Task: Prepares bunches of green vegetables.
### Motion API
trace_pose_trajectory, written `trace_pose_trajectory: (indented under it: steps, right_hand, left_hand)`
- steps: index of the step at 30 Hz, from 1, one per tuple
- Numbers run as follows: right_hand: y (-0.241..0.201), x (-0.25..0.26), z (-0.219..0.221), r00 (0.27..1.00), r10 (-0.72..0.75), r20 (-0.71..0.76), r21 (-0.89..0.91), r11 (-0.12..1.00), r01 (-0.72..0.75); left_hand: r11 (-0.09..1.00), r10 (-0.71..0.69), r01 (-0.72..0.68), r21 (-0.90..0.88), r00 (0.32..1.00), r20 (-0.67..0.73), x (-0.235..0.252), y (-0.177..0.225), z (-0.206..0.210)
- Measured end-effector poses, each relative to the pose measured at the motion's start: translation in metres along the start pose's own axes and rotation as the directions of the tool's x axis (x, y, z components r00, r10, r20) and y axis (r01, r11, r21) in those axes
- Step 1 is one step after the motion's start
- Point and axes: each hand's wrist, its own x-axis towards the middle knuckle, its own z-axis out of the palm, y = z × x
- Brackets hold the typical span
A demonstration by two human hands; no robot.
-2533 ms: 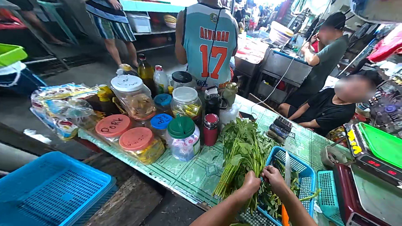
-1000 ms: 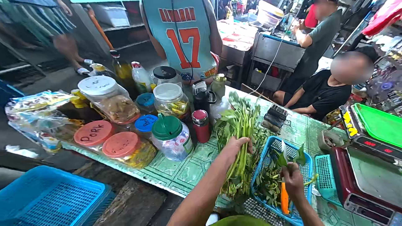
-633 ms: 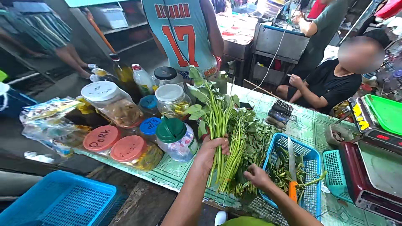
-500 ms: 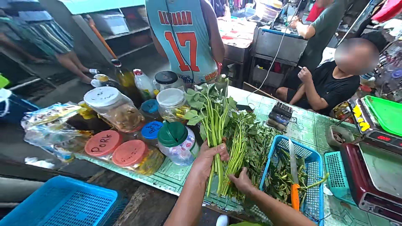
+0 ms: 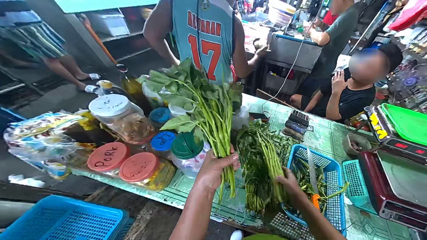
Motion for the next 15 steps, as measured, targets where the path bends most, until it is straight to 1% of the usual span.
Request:
trace_pose_trajectory:
  steps: [2, 4, 6, 8, 10, 12, 13, 15]
  right_hand:
    - [-0.010, -0.007, -0.031, 0.995, -0.101, 0.003, -0.060, 0.993, 0.101]
    - [-0.009, -0.010, -0.052, 0.989, -0.149, 0.024, -0.123, 0.981, 0.151]
    - [0.004, -0.003, -0.062, 0.990, -0.138, 0.037, -0.167, 0.976, 0.142]
    - [0.030, 0.011, -0.064, 0.993, -0.113, 0.026, -0.222, 0.968, 0.116]
    - [0.061, 0.026, -0.062, 0.995, -0.099, -0.001, -0.301, 0.949, 0.094]
    - [0.080, 0.029, -0.057, 0.991, -0.130, -0.032, -0.410, 0.906, 0.105]
    - [0.082, 0.026, -0.055, 0.982, -0.184, -0.041, -0.481, 0.865, 0.142]
    - [0.083, 0.016, -0.054, 0.933, -0.357, -0.049, -0.650, 0.720, 0.241]
  left_hand:
    - [0.998, -0.021, 0.020, 0.065, 1.000, 0.008, 0.006, 0.000, 0.013]
    - [0.983, -0.041, 0.036, 0.182, 0.999, 0.024, 0.014, -0.004, 0.029]
    - [0.939, -0.094, 0.077, 0.334, 0.995, 0.036, 0.027, -0.017, 0.044]
    - [0.862, -0.144, 0.098, 0.498, 0.988, 0.055, 0.044, -0.043, 0.058]
    - [0.732, -0.201, 0.090, 0.675, 0.976, 0.087, 0.062, -0.077, 0.067]
    - [0.565, -0.304, 0.094, 0.819, 0.947, 0.101, 0.077, -0.114, 0.075]
    - [0.483, -0.350, 0.089, 0.871, 0.931, 0.099, 0.083, -0.131, 0.079]
    - [0.331, -0.436, 0.067, 0.941, 0.895, 0.090, 0.089, -0.158, 0.088]
